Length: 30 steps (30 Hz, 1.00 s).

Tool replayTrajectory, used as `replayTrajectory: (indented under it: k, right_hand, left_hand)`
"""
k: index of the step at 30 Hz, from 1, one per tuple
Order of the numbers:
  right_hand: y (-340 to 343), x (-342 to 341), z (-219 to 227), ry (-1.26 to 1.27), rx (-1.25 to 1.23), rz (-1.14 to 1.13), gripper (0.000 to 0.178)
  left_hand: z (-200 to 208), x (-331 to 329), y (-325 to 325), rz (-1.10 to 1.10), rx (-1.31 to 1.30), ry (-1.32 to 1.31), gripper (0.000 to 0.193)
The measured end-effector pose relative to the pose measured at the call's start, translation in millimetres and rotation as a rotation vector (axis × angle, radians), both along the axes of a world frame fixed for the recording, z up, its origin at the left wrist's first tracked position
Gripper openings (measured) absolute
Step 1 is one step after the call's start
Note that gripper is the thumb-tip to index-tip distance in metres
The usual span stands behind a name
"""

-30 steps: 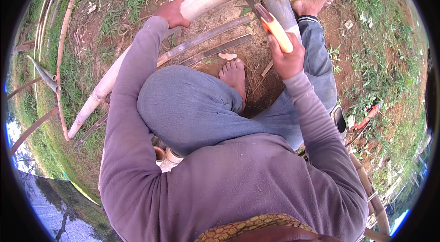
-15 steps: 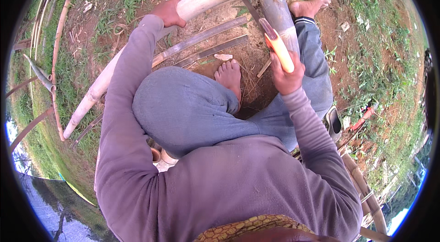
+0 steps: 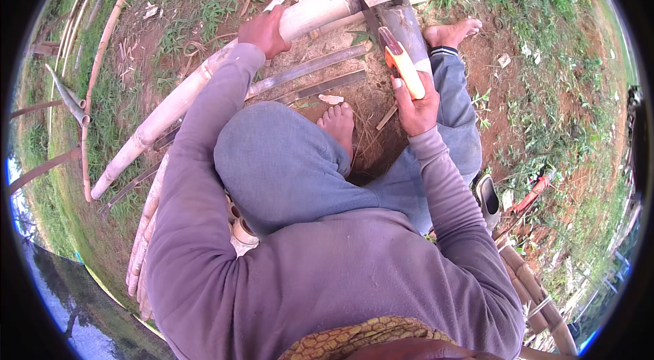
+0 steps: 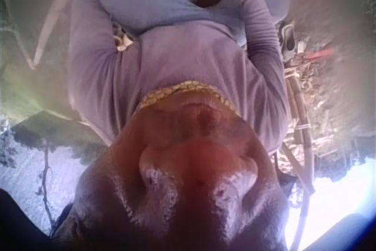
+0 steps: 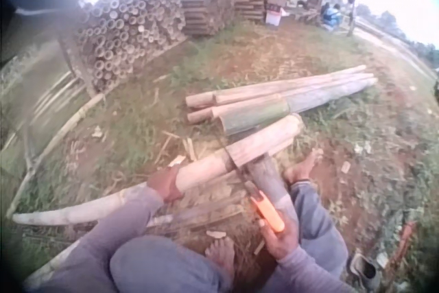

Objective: The person sits on the ground and uses a hand saw to cut long bamboo poles into shorter sections. They position each pole between their legs, saw through it, and then move the cut pieces aside to continue with the next pole.

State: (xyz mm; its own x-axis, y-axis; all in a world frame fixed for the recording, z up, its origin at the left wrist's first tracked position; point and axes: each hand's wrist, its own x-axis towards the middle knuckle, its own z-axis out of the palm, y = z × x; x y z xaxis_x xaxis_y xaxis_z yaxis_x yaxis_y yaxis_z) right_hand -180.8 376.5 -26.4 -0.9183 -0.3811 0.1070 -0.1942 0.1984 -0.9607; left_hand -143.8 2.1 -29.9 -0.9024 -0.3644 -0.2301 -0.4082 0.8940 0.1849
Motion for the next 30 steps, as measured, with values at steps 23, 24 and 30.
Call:
replayTrajectory:
  k: [23, 24, 30]
  right_hand:
    - [27, 22, 33, 0.093, 0.107, -0.029, 0.023]
    - [31, 24, 15, 0.108, 0.089, -0.041, 0.023]
    - [28, 13, -17, 0.094, -0.009, -0.072, 0.025]
  left_hand:
    - [-6, 18, 18, -0.102, 0.229, -0.074, 0.079]
    - [-7, 14, 15, -0.120, 0.251, -0.074, 0.079]
    - [-11, -8, -16, -0.205, 0.457, -0.175, 0.096]
